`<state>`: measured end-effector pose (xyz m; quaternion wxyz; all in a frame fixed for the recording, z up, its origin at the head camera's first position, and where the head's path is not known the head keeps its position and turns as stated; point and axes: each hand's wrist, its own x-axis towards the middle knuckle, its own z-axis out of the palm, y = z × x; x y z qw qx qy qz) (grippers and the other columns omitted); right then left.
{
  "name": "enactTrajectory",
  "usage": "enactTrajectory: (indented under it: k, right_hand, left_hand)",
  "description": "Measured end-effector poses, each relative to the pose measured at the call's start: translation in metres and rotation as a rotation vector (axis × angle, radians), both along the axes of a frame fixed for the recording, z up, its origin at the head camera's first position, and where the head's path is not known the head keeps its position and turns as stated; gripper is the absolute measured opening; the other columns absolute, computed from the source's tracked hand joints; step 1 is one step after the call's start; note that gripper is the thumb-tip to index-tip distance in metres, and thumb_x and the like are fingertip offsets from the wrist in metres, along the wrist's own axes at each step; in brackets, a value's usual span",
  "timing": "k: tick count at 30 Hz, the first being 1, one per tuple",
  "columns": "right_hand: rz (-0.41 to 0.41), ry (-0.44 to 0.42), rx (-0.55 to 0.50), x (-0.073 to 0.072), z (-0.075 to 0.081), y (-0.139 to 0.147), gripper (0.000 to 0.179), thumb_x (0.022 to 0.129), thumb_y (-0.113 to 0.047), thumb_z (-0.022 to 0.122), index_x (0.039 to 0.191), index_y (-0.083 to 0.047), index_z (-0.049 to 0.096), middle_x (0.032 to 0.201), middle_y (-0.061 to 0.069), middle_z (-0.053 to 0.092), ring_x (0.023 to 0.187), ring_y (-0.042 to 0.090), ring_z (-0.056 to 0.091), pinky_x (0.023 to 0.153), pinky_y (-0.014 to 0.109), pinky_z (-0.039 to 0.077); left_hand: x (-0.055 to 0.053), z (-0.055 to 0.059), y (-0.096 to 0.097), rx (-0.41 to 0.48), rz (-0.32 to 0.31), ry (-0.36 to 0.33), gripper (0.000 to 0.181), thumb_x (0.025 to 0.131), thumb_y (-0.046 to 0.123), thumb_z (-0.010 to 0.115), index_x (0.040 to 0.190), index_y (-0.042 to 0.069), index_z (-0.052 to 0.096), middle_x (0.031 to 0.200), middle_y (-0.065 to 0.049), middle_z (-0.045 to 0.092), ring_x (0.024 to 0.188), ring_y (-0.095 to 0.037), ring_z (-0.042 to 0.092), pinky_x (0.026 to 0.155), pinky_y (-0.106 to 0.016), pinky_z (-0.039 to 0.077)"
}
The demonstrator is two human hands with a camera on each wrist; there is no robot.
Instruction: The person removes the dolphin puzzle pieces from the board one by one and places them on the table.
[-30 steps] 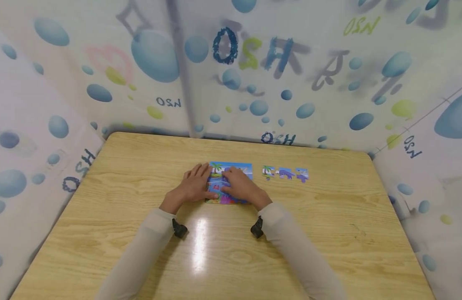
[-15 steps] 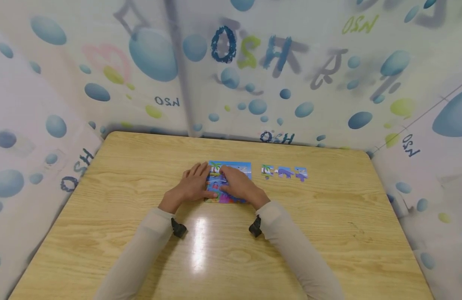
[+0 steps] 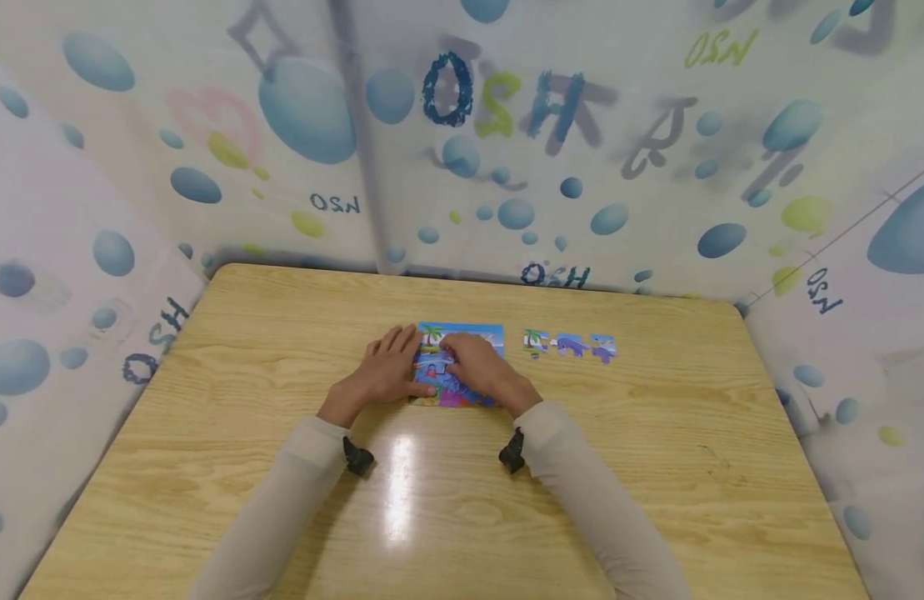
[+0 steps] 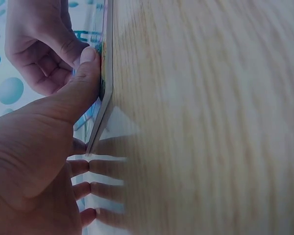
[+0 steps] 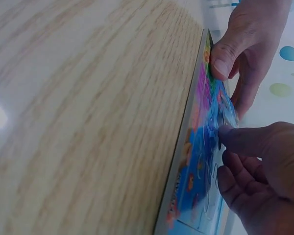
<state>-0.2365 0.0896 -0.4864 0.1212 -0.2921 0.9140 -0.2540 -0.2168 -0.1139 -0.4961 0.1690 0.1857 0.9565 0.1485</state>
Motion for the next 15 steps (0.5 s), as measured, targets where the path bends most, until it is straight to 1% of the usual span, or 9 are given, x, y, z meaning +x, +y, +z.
enactTrajectory:
  k: [2,4,7,8,11,15]
  right_hand:
    - [-0.012,0.001,-0.017,0.000,0.000,0.002,0.034,0.095,-0.007,0.064,0.129,-0.002,0.061,0.106,0.009,0.067,0.091,0.020,0.061,0.083,0.039,0.052]
    - [-0.032,0.002,-0.038,0.000,-0.001,0.004,0.035,0.095,-0.009,0.065,0.130,-0.004,0.061,0.108,0.008,0.066,0.093,0.020,0.061,0.084,0.039,0.052]
    - [-0.049,0.027,-0.053,0.002,-0.001,0.011,0.036,0.095,-0.011,0.066,0.131,-0.006,0.062,0.112,0.008,0.065,0.094,0.020,0.060,0.084,0.040,0.051]
    - [-0.057,0.032,-0.056,0.002,-0.002,0.013,0.037,0.095,-0.012,0.066,0.131,-0.007,0.062,0.114,0.008,0.065,0.095,0.020,0.060,0.085,0.040,0.051]
    - [-0.075,0.046,-0.060,0.003,-0.003,0.023,0.038,0.095,-0.012,0.066,0.133,-0.008,0.062,0.114,0.008,0.066,0.093,0.019,0.059,0.083,0.040,0.050]
    - [-0.107,0.034,-0.093,0.006,0.000,0.039,0.037,0.095,-0.011,0.066,0.132,-0.007,0.064,0.117,0.010,0.067,0.093,0.021,0.062,0.082,0.041,0.052]
  left_hand:
    - [0.000,0.000,0.000,-0.002,-0.003,0.006,0.108,0.085,0.061,0.068,0.159,0.004,0.014,0.166,-0.016,0.010,0.152,-0.037,0.007,0.118,-0.055,0.017]
    - [0.000,0.000,0.000,-0.004,-0.006,0.010,0.108,0.085,0.061,0.068,0.159,0.003,0.014,0.165,-0.016,0.010,0.152,-0.037,0.007,0.118,-0.055,0.017]
    - [0.000,-0.001,0.000,-0.003,-0.007,0.011,0.109,0.085,0.062,0.068,0.159,0.003,0.013,0.166,-0.016,0.010,0.152,-0.038,0.007,0.118,-0.056,0.017]
    - [0.000,-0.001,0.000,-0.003,-0.007,0.010,0.109,0.085,0.062,0.068,0.159,0.003,0.013,0.166,-0.016,0.010,0.152,-0.038,0.007,0.118,-0.056,0.017]
    - [0.000,-0.001,0.000,-0.004,-0.004,0.007,0.109,0.085,0.062,0.067,0.159,0.004,0.012,0.166,-0.016,0.009,0.152,-0.037,0.006,0.119,-0.055,0.016]
    - [0.000,0.000,0.000,-0.008,-0.004,0.010,0.110,0.085,0.063,0.067,0.159,0.004,0.012,0.166,-0.017,0.008,0.152,-0.037,0.006,0.119,-0.055,0.016]
